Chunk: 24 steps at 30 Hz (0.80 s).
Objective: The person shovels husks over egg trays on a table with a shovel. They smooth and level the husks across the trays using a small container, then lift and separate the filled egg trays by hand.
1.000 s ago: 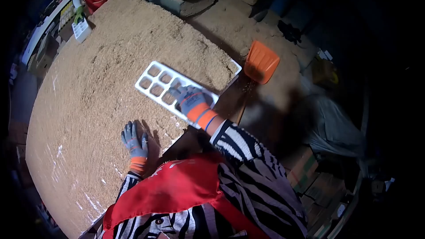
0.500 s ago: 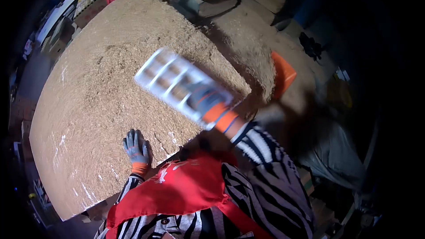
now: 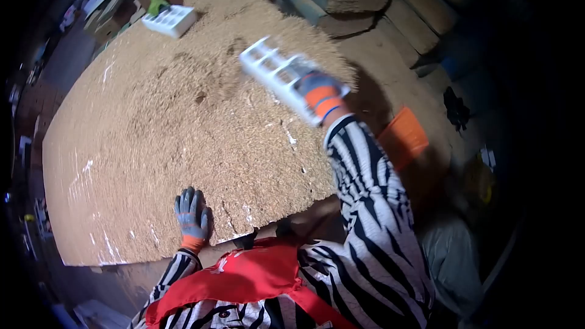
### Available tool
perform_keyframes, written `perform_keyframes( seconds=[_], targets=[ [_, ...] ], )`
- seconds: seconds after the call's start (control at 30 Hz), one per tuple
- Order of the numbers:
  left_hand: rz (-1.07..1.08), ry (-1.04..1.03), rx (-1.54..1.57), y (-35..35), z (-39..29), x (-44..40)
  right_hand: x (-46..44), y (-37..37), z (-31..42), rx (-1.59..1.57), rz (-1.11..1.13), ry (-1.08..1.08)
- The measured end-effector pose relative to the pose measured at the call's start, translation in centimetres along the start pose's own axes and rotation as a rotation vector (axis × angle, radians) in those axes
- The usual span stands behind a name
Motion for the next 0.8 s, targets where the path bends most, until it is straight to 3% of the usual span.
perform_keyframes(
  seconds=[0.07,0.1,0.13,0.17,0.27,0.4,0.47,0.53,0.63,0.7,0.73,0.77,0.8],
  targets=[
    [0.01,0.013,-0.001,0.3,0.0,-0.1,-3.9,-3.5,-10.2,0.147,-0.102,-0.165],
    [0.006,0.016,-0.001,0.4,0.0,-0.6,-4.0,0.0,-10.8,0.076,-0.113,-0.291],
    [-0.005,0.011,0.001,0.6,0.0,-0.8,-3.4,2.9,-11.1,-0.241,-0.253,-0.419],
    [-0.014,0.001,0.011,0.4,0.2,-0.8,-3.2,4.2,-10.9,-0.347,-0.334,-0.409],
    [-0.055,0.018,0.062,0.8,0.5,-0.7,-1.7,5.1,-0.2,-0.39,-0.271,-0.161],
    [-0.032,0.015,0.07,1.0,1.2,-0.6,6.2,0.8,24.1,-0.333,0.187,0.47],
    [-0.035,0.026,0.081,0.9,1.2,-0.2,9.8,-2.0,34.2,-0.34,0.213,0.753],
    [-0.034,0.033,0.092,0.6,1.5,-0.3,10.1,-4.7,40.8,-0.306,0.112,0.894],
    [-0.044,0.043,0.124,1.1,1.6,-1.0,4.9,-7.6,42.9,-0.188,0.117,0.803],
    [-0.041,0.041,0.117,1.1,1.6,-1.2,0.8,-8.1,40.7,-0.11,0.179,0.69],
    [-0.04,0.042,0.119,1.1,1.4,-1.2,-0.5,-8.0,39.5,-0.196,0.017,0.674],
    [-0.042,0.042,0.118,1.0,1.4,-1.3,-1.6,-5.1,38.1,-0.247,0.02,0.626],
    [-0.047,0.043,0.126,1.1,1.3,-1.5,-2.9,-6.0,36.8,-0.068,0.123,0.63]
  ],
)
Point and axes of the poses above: each hand's wrist, its own x-axis away from the middle knuckle, its own y-axis out of the back of the hand, z = x × y, the point moved 7 cm from there along -x, towards the middle knuckle, and after that the axes turned 11 degrees about -z, right-handed, at the moved point
